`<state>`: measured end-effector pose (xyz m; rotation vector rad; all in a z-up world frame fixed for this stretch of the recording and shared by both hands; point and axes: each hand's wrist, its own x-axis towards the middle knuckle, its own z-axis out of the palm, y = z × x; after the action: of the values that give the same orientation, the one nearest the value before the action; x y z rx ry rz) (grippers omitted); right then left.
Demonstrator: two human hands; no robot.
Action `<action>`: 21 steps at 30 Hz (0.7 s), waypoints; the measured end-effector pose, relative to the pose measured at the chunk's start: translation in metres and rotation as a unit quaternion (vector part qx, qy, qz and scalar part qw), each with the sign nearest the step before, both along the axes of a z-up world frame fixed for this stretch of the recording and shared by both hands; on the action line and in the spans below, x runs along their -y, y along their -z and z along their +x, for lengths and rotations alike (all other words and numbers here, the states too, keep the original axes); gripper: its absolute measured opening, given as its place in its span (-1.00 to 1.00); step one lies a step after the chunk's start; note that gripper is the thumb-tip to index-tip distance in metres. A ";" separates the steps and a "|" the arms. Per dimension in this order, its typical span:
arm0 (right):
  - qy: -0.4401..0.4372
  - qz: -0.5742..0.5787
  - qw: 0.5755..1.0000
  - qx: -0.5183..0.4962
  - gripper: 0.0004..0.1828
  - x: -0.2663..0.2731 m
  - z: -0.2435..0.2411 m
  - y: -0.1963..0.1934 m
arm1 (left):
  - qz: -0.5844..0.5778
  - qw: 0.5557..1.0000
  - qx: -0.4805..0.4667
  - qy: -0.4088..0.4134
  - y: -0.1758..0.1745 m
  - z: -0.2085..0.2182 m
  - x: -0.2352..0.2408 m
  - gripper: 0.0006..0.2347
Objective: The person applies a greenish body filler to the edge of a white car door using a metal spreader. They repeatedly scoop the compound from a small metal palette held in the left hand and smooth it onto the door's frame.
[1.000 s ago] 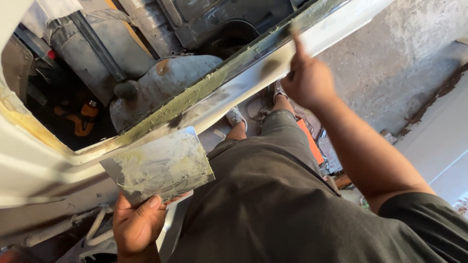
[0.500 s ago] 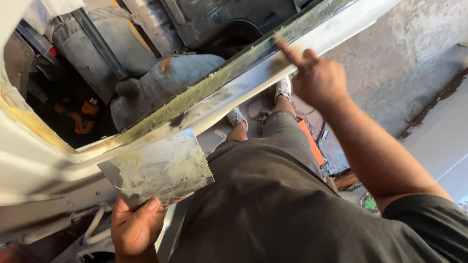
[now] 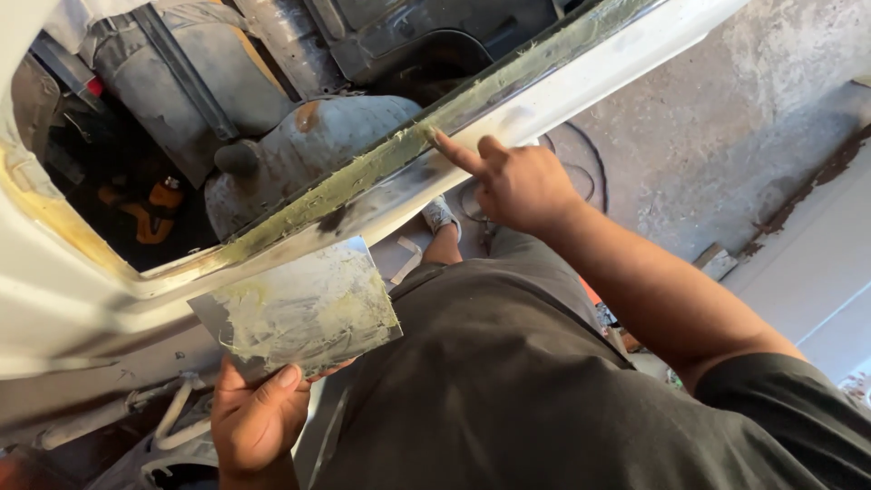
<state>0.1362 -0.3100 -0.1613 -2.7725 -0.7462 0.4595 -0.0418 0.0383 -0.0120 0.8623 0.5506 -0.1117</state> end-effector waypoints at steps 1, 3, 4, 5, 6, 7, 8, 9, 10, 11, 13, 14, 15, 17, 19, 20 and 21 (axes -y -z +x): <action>-0.001 0.002 1.000 0.000 -0.03 -0.004 0.011 -0.018 | 0.002 1.000 0.000 -0.001 -0.001 -0.001 -0.002 -0.40; 0.009 -0.141 0.985 -0.102 -0.21 -0.011 0.032 -0.054 | -0.029 1.000 -0.003 0.003 -0.001 -0.001 -0.006 -0.35; 0.009 -0.141 0.985 -0.102 -0.21 -0.006 0.035 -0.052 | -0.029 1.000 -0.004 0.003 -0.001 -0.001 -0.007 -0.35; 0.011 -0.171 0.981 -0.094 -0.16 0.002 0.036 -0.050 | -0.014 0.999 -0.027 -0.011 -0.001 -0.002 -0.007 -0.37; 0.012 -0.200 0.976 -0.085 -0.11 0.009 0.037 -0.048 | 0.002 0.998 -0.050 -0.025 0.000 -0.003 -0.008 -0.38; 0.011 -0.201 0.976 -0.085 -0.11 0.014 0.041 -0.055 | 0.001 0.998 -0.051 -0.026 0.004 -0.004 -0.009 -0.38; 0.031 -0.201 0.973 -0.107 -0.12 0.019 0.045 -0.062 | 0.001 1.000 -0.026 -0.008 0.008 -0.005 -0.011 -0.38; 0.051 -0.199 0.970 -0.127 -0.13 0.022 0.050 -0.070 | 0.003 1.000 0.000 0.009 0.011 -0.006 -0.013 -0.39; 0.049 -0.198 0.971 -0.126 -0.13 0.028 0.052 -0.071 | 0.004 1.000 0.001 0.007 0.008 -0.004 -0.011 -0.39; 0.062 -0.212 0.968 -0.117 -0.13 0.034 0.053 -0.073 | 0.013 1.000 -0.002 0.013 0.005 -0.002 -0.010 -0.37; 0.076 -0.227 0.965 -0.106 -0.13 0.048 0.056 -0.072 | 0.023 1.000 -0.003 0.019 0.000 0.001 -0.008 -0.35; 0.082 -0.243 0.963 -0.086 -0.13 0.057 0.057 -0.070 | 0.005 1.000 -0.007 0.000 -0.001 0.002 -0.007 -0.35; 0.088 -0.259 0.959 -0.068 -0.14 0.065 0.057 -0.067 | -0.012 1.000 -0.013 -0.020 -0.004 0.001 -0.006 -0.36; 0.083 -0.271 0.959 -0.017 -0.10 0.085 0.056 -0.059 | -0.006 1.000 0.010 -0.004 0.002 -0.003 -0.010 -0.38; 0.080 -0.283 0.955 0.036 -0.05 0.102 0.054 -0.053 | -0.001 0.999 0.034 0.013 0.005 -0.004 -0.011 -0.40; 0.087 -0.275 0.955 0.063 -0.03 0.110 0.053 -0.051 | 0.007 0.999 0.031 0.012 0.006 -0.004 -0.011 -0.41; 0.093 -0.266 0.955 0.090 -0.01 0.116 0.051 -0.049 | 0.015 0.999 0.026 0.011 0.005 -0.006 -0.012 -0.41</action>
<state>0.1867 -0.4263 -0.1118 -3.3865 -0.4306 0.4237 -0.0475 0.0501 -0.0169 0.8986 0.4946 -0.1001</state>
